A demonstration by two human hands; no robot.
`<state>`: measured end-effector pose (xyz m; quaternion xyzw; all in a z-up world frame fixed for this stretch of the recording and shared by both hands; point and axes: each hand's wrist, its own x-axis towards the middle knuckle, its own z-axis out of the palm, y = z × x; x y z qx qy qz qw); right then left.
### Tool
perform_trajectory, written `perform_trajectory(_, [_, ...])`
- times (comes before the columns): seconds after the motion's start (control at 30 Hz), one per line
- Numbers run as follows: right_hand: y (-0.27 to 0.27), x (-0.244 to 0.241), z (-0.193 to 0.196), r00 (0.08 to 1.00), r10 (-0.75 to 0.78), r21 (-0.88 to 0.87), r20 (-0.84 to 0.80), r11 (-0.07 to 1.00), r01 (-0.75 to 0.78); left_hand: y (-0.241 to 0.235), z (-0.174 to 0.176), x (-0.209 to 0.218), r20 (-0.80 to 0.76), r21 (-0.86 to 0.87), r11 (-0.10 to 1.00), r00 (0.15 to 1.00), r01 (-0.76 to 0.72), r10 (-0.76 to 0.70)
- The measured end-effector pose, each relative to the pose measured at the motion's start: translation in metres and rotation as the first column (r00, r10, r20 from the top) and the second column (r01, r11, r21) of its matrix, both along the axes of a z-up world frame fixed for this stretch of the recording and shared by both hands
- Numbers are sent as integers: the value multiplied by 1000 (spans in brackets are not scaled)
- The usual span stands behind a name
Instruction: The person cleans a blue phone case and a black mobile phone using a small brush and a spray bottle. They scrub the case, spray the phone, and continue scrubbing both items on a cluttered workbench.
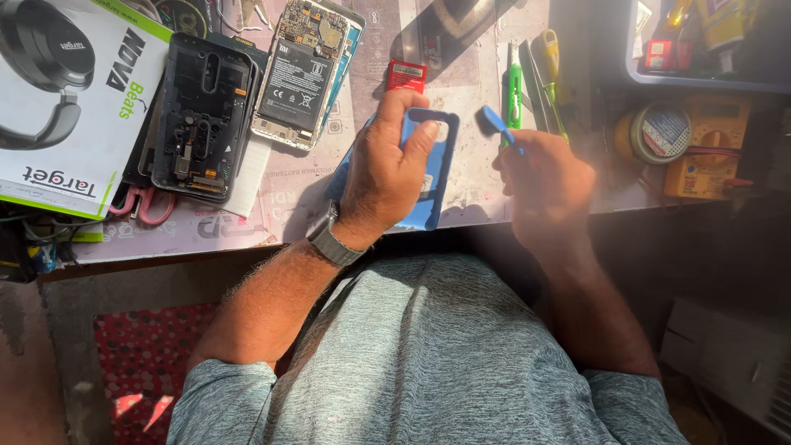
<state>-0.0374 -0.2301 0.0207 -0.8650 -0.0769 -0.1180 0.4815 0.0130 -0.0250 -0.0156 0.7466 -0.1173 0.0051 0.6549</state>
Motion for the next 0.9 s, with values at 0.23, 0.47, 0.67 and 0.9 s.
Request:
perform_trajectory(0.23, [-23,24,-9,960,-67,-292,274,945,149,-71,-8,20,158,322,946,987,-34,-18])
perform_trajectory(0.47, [-29,40,-15,941,-146,-386,307,884,263,-74,9,12,393,501,859,912,-108,-114])
perform_trajectory(0.67, [-39,46,-17,924,-58,-543,379,794,273,7,43,-20,428,639,736,899,-223,-99])
perform_trajectory(0.9, [-34,47,-19,969,-68,-598,236,777,200,67,38,-14,225,775,622,968,-110,-109])
